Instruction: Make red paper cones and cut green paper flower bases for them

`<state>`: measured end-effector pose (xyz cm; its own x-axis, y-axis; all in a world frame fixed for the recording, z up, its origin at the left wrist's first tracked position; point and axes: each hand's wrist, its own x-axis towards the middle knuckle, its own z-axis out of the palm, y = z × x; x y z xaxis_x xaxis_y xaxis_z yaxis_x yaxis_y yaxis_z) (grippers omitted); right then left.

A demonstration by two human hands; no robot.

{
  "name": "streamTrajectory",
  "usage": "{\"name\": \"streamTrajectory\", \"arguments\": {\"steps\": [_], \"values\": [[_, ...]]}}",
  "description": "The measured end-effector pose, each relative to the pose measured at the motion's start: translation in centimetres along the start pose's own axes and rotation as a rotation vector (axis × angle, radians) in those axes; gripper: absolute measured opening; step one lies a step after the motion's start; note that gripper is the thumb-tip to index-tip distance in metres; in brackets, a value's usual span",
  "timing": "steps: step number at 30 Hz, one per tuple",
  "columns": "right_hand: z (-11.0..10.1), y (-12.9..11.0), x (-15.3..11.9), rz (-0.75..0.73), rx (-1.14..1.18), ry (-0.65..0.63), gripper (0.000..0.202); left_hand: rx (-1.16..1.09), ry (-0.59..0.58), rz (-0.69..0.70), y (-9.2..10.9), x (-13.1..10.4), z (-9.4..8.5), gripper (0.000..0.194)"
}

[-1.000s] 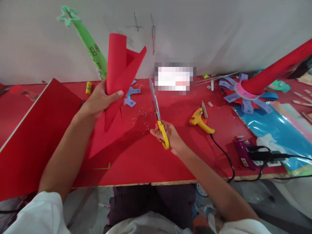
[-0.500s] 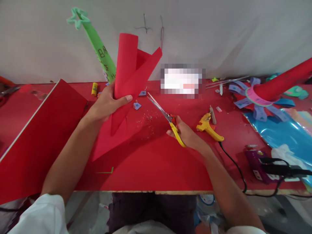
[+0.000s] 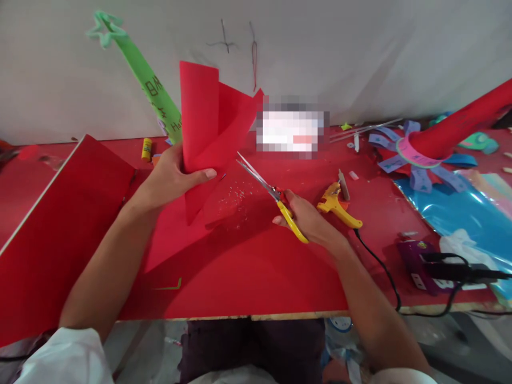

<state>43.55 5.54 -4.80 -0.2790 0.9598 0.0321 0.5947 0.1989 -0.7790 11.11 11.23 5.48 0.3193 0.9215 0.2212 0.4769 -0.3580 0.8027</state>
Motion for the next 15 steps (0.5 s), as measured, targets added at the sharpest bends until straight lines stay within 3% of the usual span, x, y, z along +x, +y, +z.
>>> {"name": "streamTrajectory", "arguments": {"steps": [6, 15], "values": [[-0.22, 0.23, 0.61, -0.021, -0.011, -0.038, 0.057, 0.092, 0.028, -0.001, 0.29, -0.19, 0.06, 0.065], [-0.16, 0.37, 0.50, -0.004, -0.028, -0.038, 0.052, 0.116, -0.048, -0.002, 0.05, -0.25, 0.08, 0.063]]}}
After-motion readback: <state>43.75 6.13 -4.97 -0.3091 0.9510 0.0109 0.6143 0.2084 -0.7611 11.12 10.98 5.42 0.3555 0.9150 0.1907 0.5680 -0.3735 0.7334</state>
